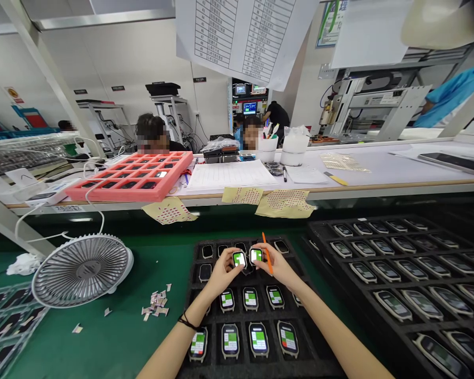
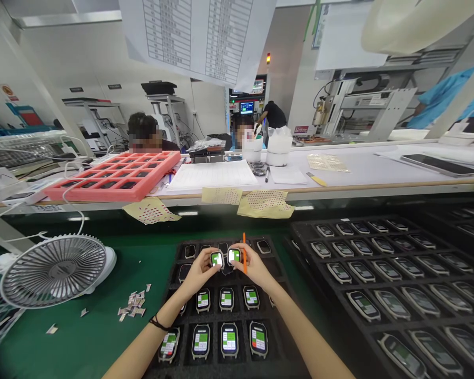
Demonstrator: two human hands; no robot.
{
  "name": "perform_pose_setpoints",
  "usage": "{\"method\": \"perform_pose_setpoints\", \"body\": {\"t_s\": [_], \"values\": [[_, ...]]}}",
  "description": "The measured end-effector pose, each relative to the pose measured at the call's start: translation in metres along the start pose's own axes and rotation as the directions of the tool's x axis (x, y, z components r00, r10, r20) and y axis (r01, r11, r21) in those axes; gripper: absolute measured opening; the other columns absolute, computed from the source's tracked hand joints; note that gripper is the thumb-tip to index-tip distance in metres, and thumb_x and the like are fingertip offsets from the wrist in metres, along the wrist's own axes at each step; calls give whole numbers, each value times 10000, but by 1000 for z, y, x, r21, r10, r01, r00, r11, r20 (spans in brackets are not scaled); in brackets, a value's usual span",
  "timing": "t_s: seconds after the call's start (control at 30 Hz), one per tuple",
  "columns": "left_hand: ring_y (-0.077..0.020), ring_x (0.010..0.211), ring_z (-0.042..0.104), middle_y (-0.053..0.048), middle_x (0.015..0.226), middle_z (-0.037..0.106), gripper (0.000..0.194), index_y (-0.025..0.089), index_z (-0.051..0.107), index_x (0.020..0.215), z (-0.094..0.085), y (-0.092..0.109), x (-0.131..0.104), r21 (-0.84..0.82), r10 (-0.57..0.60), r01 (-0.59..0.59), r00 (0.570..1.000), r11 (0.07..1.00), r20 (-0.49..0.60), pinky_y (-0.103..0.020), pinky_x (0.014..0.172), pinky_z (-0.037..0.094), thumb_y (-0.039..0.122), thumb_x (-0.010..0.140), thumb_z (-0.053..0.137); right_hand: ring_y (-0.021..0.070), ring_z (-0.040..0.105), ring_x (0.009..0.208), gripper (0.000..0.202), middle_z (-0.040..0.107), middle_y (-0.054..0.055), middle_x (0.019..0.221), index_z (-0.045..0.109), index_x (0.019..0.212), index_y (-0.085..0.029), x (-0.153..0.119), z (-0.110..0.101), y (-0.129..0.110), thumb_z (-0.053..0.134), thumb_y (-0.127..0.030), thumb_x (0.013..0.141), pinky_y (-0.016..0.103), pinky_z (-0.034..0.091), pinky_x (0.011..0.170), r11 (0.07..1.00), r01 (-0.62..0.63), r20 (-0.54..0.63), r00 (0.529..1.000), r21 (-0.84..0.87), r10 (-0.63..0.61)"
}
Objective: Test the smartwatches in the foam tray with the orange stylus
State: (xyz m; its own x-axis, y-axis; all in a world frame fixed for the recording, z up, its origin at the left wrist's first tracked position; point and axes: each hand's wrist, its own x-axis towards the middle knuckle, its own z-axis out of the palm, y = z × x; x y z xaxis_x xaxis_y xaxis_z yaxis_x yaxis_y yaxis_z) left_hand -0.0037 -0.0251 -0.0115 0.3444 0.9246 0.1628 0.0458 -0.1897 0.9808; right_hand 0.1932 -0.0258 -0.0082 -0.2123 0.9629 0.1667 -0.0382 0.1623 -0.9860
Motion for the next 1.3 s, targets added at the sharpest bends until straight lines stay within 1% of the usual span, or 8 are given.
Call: {"method": "perform_pose_setpoints", "body": {"t_s": [0.1, 0.33, 0.5, 0.8, 0.9, 1.03, 1.2, 1.3], "values": [[-203, 903, 596, -86, 1026, 606, 413, 197, 507, 1100, -1, 1, -1, 18, -18, 19, 1000, 1000, -10, -281, 712, 470, 389, 774, 673, 181, 586, 796, 405, 586, 31, 925, 563, 1006, -236, 0, 0, 1, 759, -346, 669, 326, 535, 688, 999, 24, 3, 1000, -40, -24], [-157, 727, 571, -24, 823, 587, 370, 191, 540, 921, 0, 9, 0, -12, -61, 60, 995, 998, -76, -251, 606, 470, 512, 762, 634, 112, 467, 544, 334, 498, -29, 710, 593, 864, -227, 1, 3, 1, 748, -441, 660, 233, 468, 438, 999, -40, -91, 995, -8, 40], [-116, 583, 500, 19, 700, 522, 379, 189, 540, 864, 1, 8, 0, -75, -114, 109, 991, 991, -65, -212, 486, 411, 558, 784, 583, 102, 431, 507, 312, 460, -37, 661, 597, 818, -218, 0, 3, -1, 703, -485, 697, 216, 428, 401, 997, -83, -134, 988, -1, 83], [-93, 565, 464, -51, 890, 589, 460, 188, 516, 1130, 0, -3, 3, -62, -29, 29, 1000, 998, -6, -221, 494, 366, 513, 810, 581, 123, 518, 589, 389, 532, -16, 778, 561, 960, -236, 2, 3, 4, 767, -361, 654, 239, 459, 477, 999, -21, -25, 999, 41, 22], [-133, 693, 546, -83, 1009, 595, 507, 199, 460, 1209, 0, -5, 3, -96, -17, 18, 1000, 995, 14, -229, 543, 400, 480, 809, 594, 142, 552, 630, 415, 538, 4, 820, 543, 1027, -243, 1, 1, 4, 740, -382, 688, 213, 394, 414, 998, -25, 7, 1000, 59, 25], [-186, 906, 587, -105, 1171, 563, 506, 218, 447, 1218, -1, -3, 2, -85, -10, 10, 1000, 996, 9, -281, 719, 467, 441, 799, 624, 125, 537, 592, 396, 493, 5, 839, 535, 1060, -244, 1, 0, 3, 664, -462, 755, 201, 341, 370, 996, -25, 39, 999, 88, 22], [-215, 955, 576, -91, 1073, 590, 452, 197, 515, 1097, -1, 1, 1, -25, -14, 12, 998, 1000, -63, -292, 749, 475, 460, 761, 663, 80, 476, 502, 360, 488, -3, 836, 565, 1027, -234, 1, 0, 5, 622, -496, 786, 209, 343, 372, 997, -36, 11, 999, 61, 35], [-156, 766, 567, -67, 989, 592, 434, 200, 535, 1075, -1, 3, 2, -43, -27, 24, 996, 999, -82, -247, 615, 451, 515, 786, 609, 121, 525, 553, 386, 515, -6, 778, 568, 1035, -244, 1, 1, 6, 666, -484, 750, 209, 351, 373, 997, -35, 9, 999, 63, 34]]}}
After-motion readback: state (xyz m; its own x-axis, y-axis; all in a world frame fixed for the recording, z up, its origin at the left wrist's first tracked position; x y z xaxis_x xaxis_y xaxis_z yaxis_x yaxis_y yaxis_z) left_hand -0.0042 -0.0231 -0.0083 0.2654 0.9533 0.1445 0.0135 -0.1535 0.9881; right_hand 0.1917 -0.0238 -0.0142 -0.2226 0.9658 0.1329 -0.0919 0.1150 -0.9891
